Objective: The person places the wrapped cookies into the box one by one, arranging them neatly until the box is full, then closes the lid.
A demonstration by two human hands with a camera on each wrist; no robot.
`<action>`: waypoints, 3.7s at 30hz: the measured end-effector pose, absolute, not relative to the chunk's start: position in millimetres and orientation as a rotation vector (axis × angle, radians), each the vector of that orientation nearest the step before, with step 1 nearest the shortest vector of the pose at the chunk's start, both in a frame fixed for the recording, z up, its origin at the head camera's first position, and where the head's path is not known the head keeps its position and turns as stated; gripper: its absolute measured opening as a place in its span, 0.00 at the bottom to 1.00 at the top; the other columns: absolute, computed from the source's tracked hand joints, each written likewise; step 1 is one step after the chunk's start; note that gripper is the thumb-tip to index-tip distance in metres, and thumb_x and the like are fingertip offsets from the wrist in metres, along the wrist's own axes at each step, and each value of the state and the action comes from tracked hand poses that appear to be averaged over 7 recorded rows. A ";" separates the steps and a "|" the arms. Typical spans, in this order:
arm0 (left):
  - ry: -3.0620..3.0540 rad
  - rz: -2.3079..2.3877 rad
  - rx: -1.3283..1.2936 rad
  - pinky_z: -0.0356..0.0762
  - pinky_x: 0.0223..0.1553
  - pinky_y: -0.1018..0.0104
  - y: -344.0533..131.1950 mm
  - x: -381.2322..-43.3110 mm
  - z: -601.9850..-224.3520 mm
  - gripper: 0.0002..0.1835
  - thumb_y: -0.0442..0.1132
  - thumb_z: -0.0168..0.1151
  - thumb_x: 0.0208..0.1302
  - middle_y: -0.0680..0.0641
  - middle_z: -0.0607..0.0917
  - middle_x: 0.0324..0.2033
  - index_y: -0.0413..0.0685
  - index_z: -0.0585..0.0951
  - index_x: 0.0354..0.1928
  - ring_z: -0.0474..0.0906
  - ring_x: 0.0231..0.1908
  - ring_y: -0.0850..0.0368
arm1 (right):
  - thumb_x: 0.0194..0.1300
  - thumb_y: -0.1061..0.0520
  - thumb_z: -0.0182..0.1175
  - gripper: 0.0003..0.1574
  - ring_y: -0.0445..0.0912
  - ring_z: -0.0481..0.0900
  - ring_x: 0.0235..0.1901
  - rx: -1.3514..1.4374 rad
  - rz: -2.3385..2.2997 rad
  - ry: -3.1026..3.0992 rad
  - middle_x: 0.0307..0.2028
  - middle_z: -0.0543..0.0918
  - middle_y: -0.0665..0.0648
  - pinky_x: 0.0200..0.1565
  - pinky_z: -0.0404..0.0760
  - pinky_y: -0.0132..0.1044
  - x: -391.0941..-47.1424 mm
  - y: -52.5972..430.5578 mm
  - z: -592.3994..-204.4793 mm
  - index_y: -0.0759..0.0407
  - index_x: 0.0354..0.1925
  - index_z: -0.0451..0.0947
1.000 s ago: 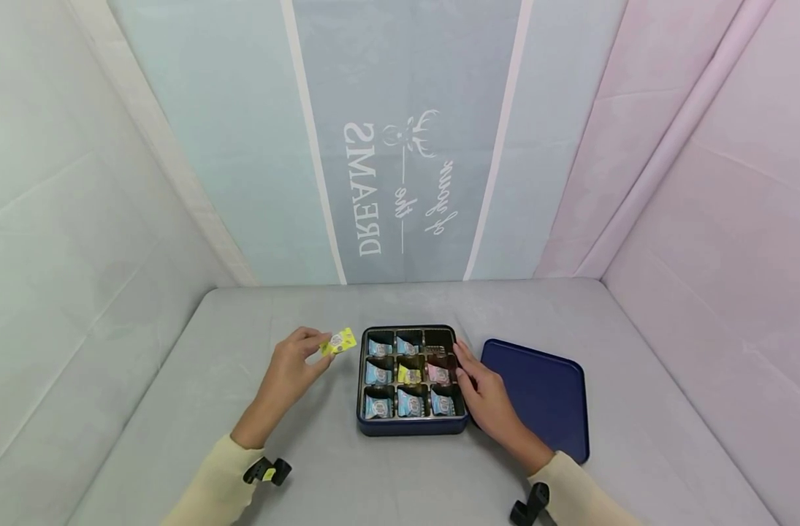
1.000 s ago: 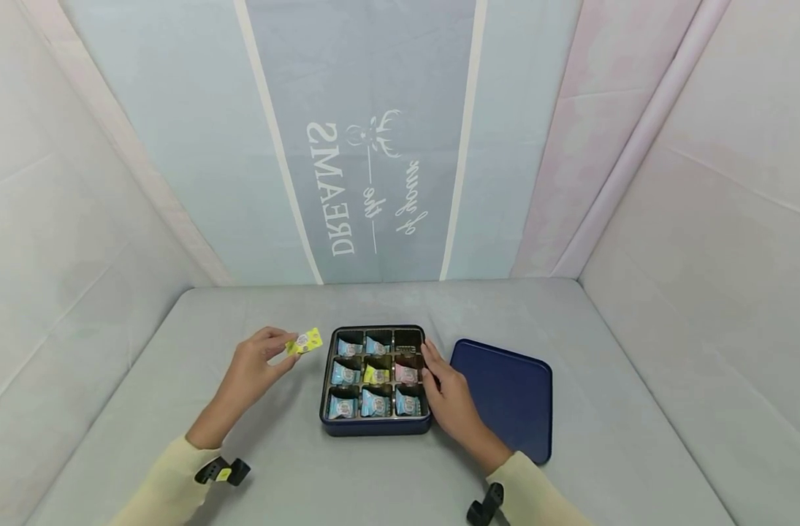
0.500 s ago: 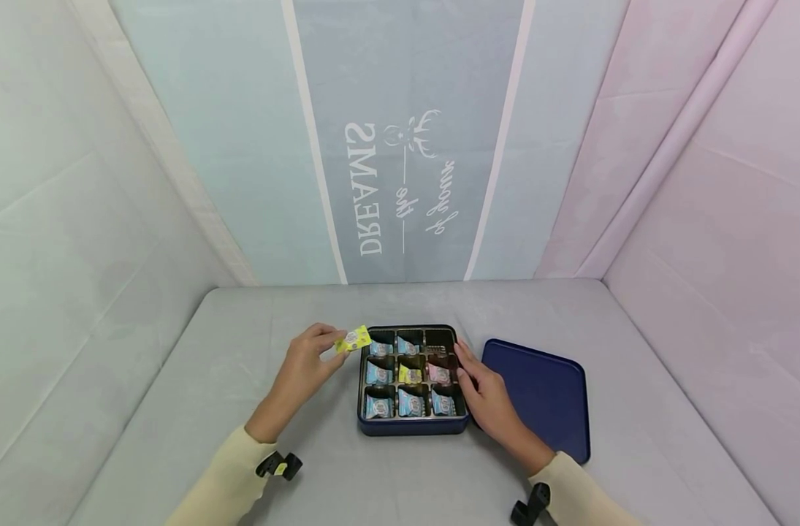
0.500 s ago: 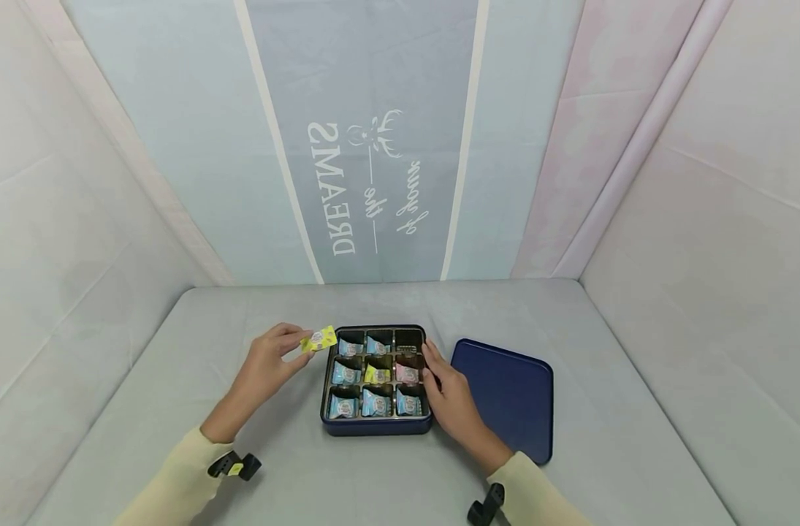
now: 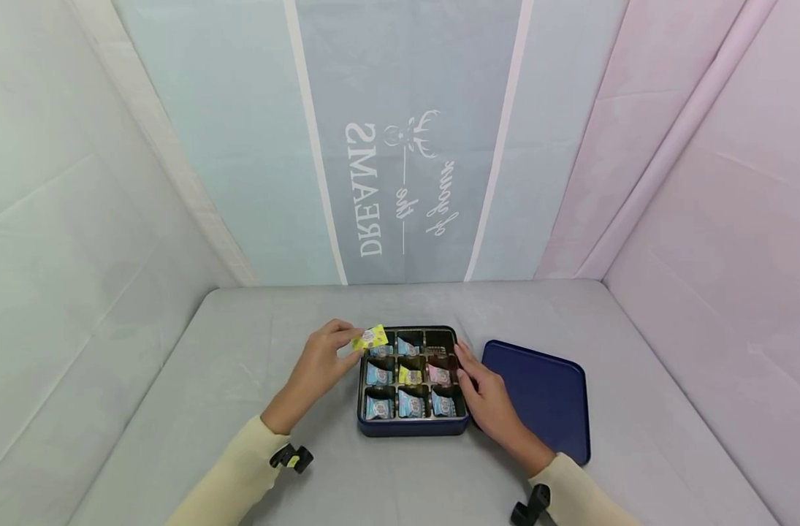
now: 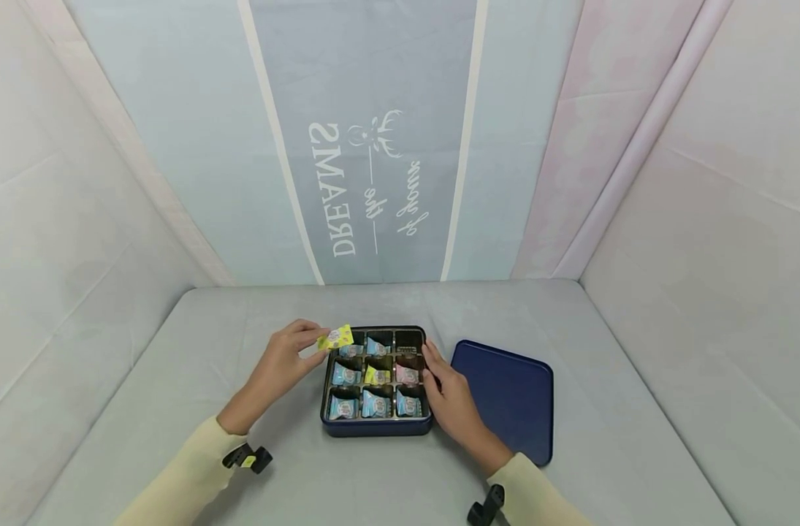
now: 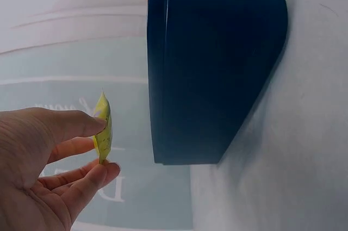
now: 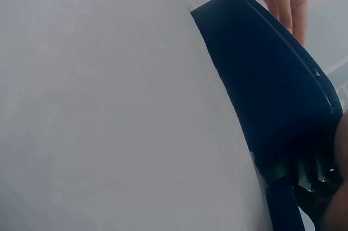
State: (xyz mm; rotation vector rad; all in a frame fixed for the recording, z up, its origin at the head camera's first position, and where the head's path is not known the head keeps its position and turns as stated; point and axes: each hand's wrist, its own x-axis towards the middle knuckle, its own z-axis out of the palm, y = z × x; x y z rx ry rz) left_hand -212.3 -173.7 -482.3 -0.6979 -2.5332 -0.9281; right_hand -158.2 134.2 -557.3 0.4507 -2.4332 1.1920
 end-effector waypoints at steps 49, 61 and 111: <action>-2.457 -0.843 -1.021 0.83 0.40 0.60 -124.6 -242.5 -489.4 0.18 0.32 0.76 0.59 0.44 0.84 0.46 0.39 0.87 0.52 0.83 0.43 0.52 | 0.78 0.63 0.53 0.30 0.49 0.62 0.72 0.480 1.218 -2.412 0.74 0.64 0.60 0.53 0.77 0.46 -162.0 135.9 -565.3 0.63 0.74 0.64; -2.487 -0.783 -1.065 0.83 0.40 0.62 -113.6 -249.9 -491.6 0.18 0.33 0.76 0.59 0.45 0.84 0.46 0.41 0.87 0.52 0.82 0.42 0.54 | 0.77 0.64 0.54 0.30 0.49 0.62 0.72 0.476 1.207 -2.414 0.74 0.64 0.60 0.51 0.76 0.43 -161.9 135.8 -562.1 0.64 0.74 0.65; -2.544 -0.670 -1.175 0.83 0.43 0.66 -78.5 -252.7 -483.7 0.15 0.40 0.73 0.64 0.48 0.85 0.46 0.44 0.88 0.51 0.83 0.42 0.57 | 0.77 0.64 0.54 0.30 0.52 0.69 0.68 0.482 1.216 -2.394 0.74 0.64 0.59 0.56 0.78 0.48 -158.7 133.9 -565.0 0.64 0.74 0.64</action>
